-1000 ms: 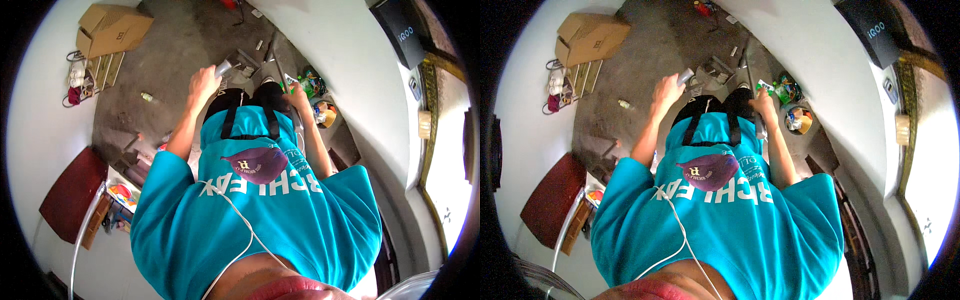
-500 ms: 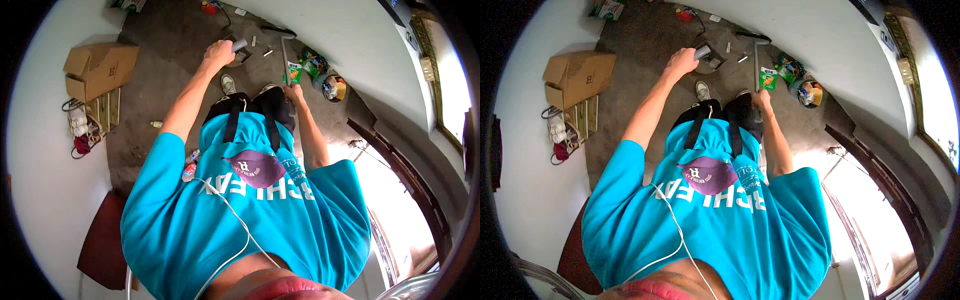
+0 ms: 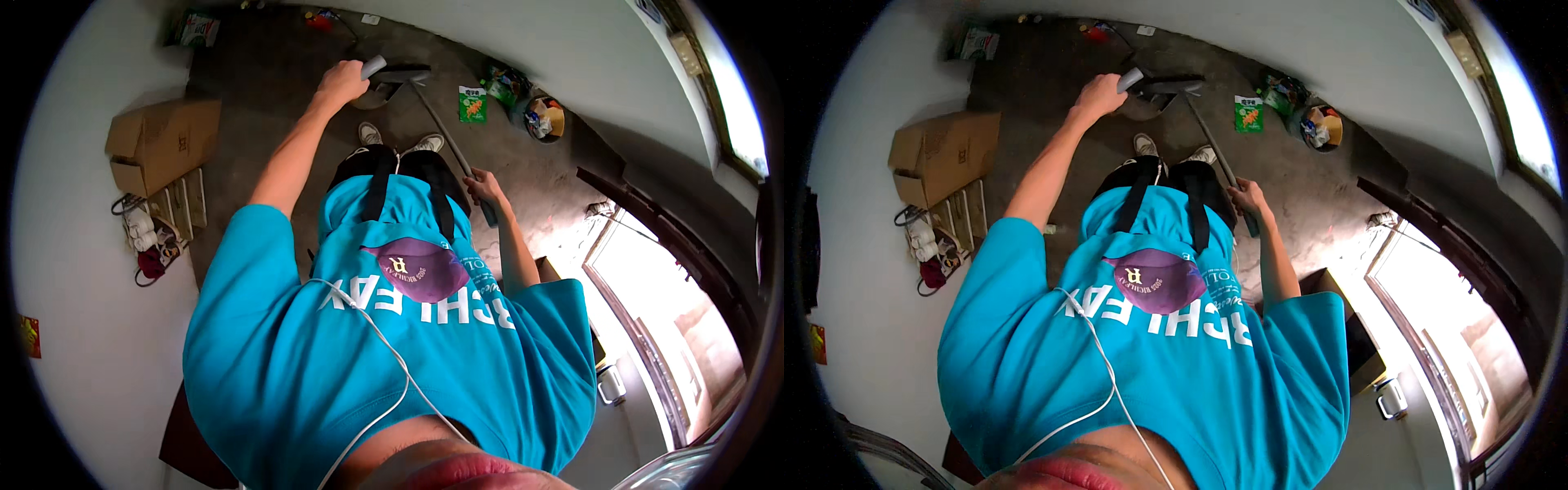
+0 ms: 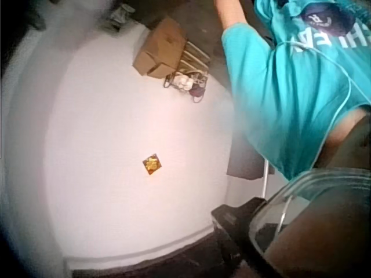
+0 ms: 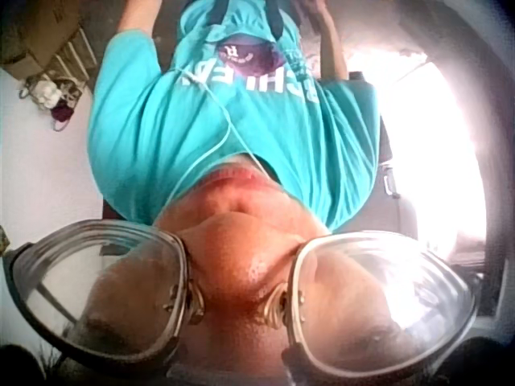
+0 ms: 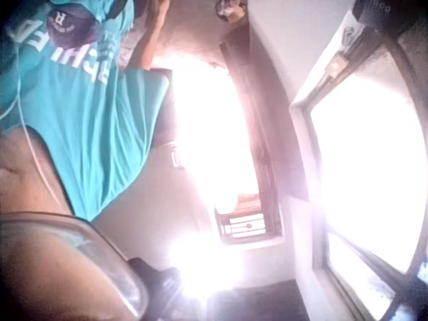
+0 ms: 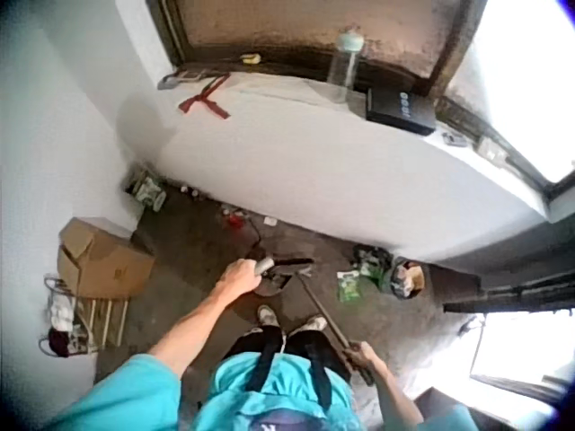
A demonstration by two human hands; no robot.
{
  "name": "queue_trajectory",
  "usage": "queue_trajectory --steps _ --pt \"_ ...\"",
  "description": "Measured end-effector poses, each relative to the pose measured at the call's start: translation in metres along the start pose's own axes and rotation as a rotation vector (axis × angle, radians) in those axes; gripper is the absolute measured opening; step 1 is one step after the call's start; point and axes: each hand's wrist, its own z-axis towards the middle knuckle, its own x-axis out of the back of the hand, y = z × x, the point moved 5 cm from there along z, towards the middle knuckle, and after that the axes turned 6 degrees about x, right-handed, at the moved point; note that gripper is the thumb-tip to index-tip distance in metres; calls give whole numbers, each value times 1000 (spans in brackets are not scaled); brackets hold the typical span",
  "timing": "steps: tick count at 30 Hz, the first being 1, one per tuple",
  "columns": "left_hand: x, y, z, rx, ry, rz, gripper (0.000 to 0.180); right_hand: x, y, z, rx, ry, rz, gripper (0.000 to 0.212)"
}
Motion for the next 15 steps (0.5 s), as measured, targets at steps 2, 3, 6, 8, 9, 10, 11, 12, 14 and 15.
queue_trajectory --steps 2,3,6,8,9,10,11,12,14,15 --pt "3 4 -13 -10 -21 18 25 -4 17 3 35 20 96 16" --pt "-8 28 -9 -32 -28 29 25 29 31 17 14 37 200 15" --pt "-6 38 -15 -92 -98 126 24 22 57 37 81 179 72 18" --pt "-12 53 -17 -270 -120 182 23 21 75 50 118 241 -145 21" --pt "-27 67 -4 -265 -117 179 23 42 79 60 143 309 -286 22" --pt "-48 79 10 -268 -154 248 23 30 73 55 231 372 -431 23" --pt "-64 91 22 -272 -190 316 23 71 82 73 299 410 -566 25" --pt "-65 90 21 -274 -204 328 23 55 85 68 415 442 -682 27" --pt "-62 85 20 -270 -211 338 23 38 96 68 452 473 -673 27" --pt "-64 79 21 -273 -216 343 23 36 100 67 250 231 -436 28"
